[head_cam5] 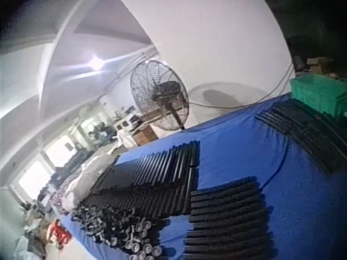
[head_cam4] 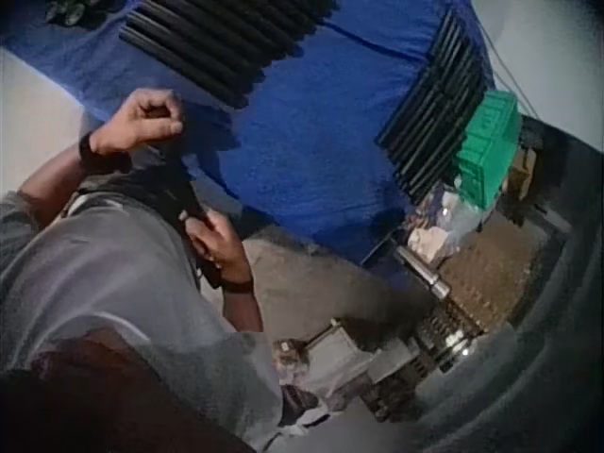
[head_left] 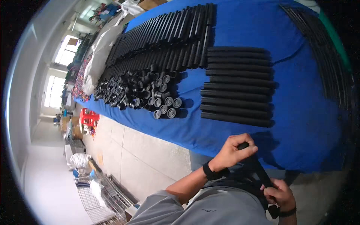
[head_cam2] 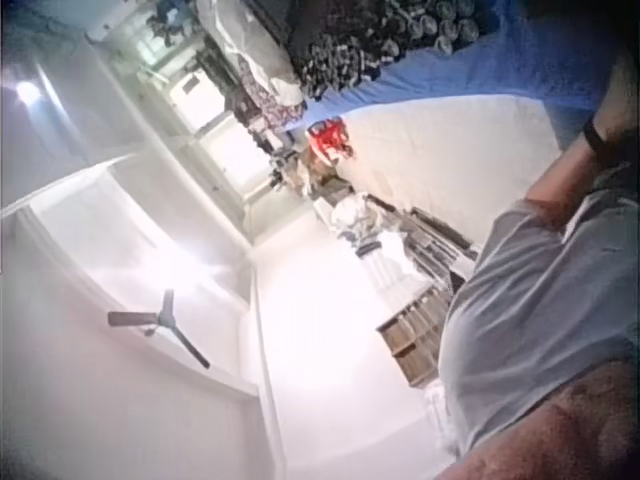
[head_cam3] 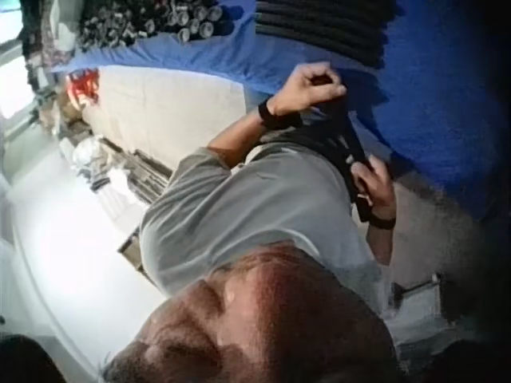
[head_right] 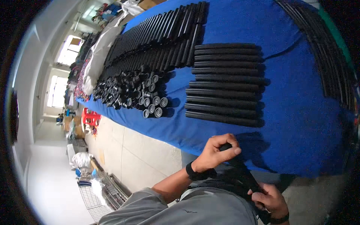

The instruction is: Assembling black plastic tubes by attaching caps and connectors.

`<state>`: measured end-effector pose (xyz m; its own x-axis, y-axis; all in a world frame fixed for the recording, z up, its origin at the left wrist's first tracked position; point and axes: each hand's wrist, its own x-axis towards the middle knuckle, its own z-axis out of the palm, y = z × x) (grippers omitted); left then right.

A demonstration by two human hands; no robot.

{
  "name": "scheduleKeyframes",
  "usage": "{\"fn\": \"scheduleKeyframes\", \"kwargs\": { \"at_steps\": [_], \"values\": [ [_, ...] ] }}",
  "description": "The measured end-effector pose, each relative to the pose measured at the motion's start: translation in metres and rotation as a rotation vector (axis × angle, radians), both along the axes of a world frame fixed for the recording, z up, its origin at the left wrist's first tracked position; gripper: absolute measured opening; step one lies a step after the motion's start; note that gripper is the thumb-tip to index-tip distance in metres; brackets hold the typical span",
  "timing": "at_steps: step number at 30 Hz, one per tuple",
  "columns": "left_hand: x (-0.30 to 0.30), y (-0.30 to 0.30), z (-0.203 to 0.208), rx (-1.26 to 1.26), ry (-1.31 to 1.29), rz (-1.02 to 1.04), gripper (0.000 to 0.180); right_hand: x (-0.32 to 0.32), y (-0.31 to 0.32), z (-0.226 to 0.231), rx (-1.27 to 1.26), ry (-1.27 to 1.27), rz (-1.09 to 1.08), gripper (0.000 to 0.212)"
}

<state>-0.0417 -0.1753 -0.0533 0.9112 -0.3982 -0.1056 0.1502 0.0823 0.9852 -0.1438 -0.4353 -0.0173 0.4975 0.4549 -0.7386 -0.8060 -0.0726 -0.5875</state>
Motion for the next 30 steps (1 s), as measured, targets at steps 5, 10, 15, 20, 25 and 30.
{"fn": "scheduleKeyframes", "kwargs": {
  "at_steps": [5,10,15,20,25,30],
  "values": [
    [-0.001,-0.002,-0.001,-0.03,0.07,0.054,0.014,-0.013,0.012,-0.019,-0.485,-0.707,0.153,0.033],
    [0.001,0.007,-0.003,-0.123,0.143,-0.044,0.015,0.002,-0.004,0.01,0.027,0.168,0.035,0.037],
    [-0.003,0.002,-0.001,-0.062,0.086,0.06,0.016,-0.008,0.019,-0.007,-0.547,-0.784,0.162,0.032],
    [0.005,0.012,0.004,-0.013,-0.128,-0.052,0.015,0.009,0.01,0.021,0.01,0.122,-0.007,0.026],
    [0.001,0.0,0.017,0.09,0.162,0.165,0.011,0.0,0.019,-0.001,-0.542,-0.908,0.105,0.039],
    [0.017,0.013,0.012,-0.048,-0.019,0.0,0.009,0.014,0.001,0.009,0.212,0.093,0.081,0.034]
  ]
}}
